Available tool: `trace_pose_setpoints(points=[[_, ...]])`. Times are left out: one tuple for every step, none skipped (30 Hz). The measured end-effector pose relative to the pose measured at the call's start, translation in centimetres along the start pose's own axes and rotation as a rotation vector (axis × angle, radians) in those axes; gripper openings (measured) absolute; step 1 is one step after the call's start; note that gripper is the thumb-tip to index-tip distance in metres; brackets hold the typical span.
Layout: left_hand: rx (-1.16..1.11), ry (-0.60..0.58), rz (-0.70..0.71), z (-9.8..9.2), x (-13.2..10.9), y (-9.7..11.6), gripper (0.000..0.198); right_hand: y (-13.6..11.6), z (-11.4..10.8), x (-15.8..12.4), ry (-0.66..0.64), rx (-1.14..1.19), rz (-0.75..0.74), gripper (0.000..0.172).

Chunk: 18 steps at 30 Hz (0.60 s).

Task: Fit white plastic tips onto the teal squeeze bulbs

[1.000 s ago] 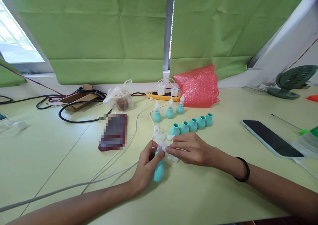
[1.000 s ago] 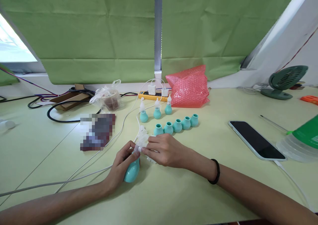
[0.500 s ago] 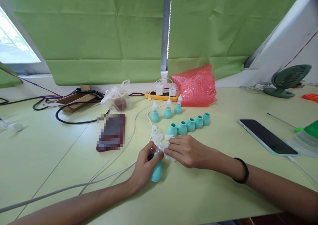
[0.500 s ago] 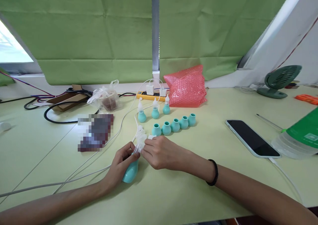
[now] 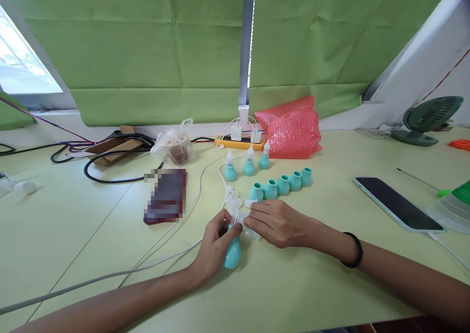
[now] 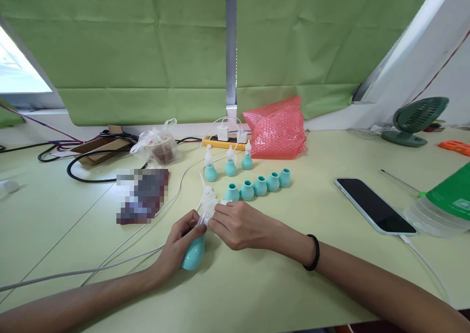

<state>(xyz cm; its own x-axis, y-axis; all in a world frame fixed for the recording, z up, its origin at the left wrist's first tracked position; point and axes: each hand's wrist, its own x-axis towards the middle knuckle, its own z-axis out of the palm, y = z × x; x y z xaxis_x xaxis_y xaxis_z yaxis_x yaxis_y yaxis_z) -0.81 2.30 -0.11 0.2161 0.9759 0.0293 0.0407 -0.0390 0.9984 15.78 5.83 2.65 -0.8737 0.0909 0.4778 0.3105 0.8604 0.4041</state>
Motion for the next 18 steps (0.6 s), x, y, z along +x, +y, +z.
trace_pose_setpoints(points=[[-0.011, 0.002, -0.007, 0.0, 0.0, 0.0, 0.022, 0.0, 0.0, 0.0, 0.006, -0.002, 0.012, 0.026], [-0.021, 0.004, -0.014, 0.0, 0.0, 0.1, 0.023, 0.1, 0.1, -0.1, 0.015, -0.001, 0.024, 0.025], [-0.029, 0.005, -0.018, 0.0, -0.1, 0.1, 0.022, 0.1, 0.1, -0.1, 0.03, 0.003, 0.041, 0.024], [-0.036, 0.006, -0.023, 0.0, -0.1, 0.2, 0.022, 0.2, 0.1, -0.1, 0.051, 0.014, 0.061, 0.023], [-0.042, 0.005, -0.029, -0.1, -0.1, 0.2, 0.022, 0.3, 0.1, -0.1, 0.072, 0.036, 0.082, 0.022], [-0.046, 0.003, -0.033, -0.1, -0.1, 0.3, 0.021, 0.4, 0.1, -0.1, 0.094, 0.07, 0.102, 0.019], [-0.05, 0.002, -0.036, -0.1, -0.1, 0.3, 0.021, 0.5, 0.1, -0.1, 0.111, 0.119, 0.118, 0.016], [-0.053, 0.0, -0.037, 0.0, -0.1, 0.4, 0.021, 0.6, 0.0, 0.0, 0.12, 0.176, 0.133, 0.014], [-0.056, -0.002, -0.036, 0.0, -0.1, 0.4, 0.02, 0.6, 0.0, 0.1, 0.119, 0.238, 0.145, 0.013], [-0.058, -0.007, -0.038, 0.0, -0.1, 0.4, 0.02, 0.7, -0.1, 0.1, 0.107, 0.303, 0.155, 0.013], [-0.059, -0.013, -0.044, 0.0, -0.1, 0.5, 0.02, 0.7, -0.3, 0.2, 0.087, 0.369, 0.166, 0.014], [-0.057, -0.02, -0.057, 0.0, 0.0, 0.5, 0.019, 0.8, -0.4, 0.2, 0.059, 0.432, 0.178, 0.015], [-0.053, -0.028, -0.075, 0.0, 0.0, 0.5, 0.019, 0.9, -0.6, 0.2, 0.022, 0.494, 0.192, 0.015], [-0.046, -0.038, -0.091, 0.0, 0.0, 0.5, 0.02, 1.0, -0.8, 0.2, -0.019, 0.557, 0.206, 0.015], [-0.038, -0.047, -0.107, 0.0, 0.0, 0.5, 0.02, 1.1, -0.9, 0.1, -0.061, 0.616, 0.219, 0.014], [-0.029, -0.057, -0.118, 0.0, 0.0, 0.5, 0.021, 1.3, -1.1, 0.1, -0.101, 0.669, 0.23, 0.013], [-0.021, -0.064, -0.125, 0.0, 0.0, 0.4, 0.022, 1.4, -1.2, 0.0, -0.132, 0.71, 0.239, 0.013], [-0.013, -0.068, -0.129, 0.0, 0.1, 0.4, 0.023, 1.6, -1.3, 0.0, -0.157, 0.739, 0.247, 0.013]])
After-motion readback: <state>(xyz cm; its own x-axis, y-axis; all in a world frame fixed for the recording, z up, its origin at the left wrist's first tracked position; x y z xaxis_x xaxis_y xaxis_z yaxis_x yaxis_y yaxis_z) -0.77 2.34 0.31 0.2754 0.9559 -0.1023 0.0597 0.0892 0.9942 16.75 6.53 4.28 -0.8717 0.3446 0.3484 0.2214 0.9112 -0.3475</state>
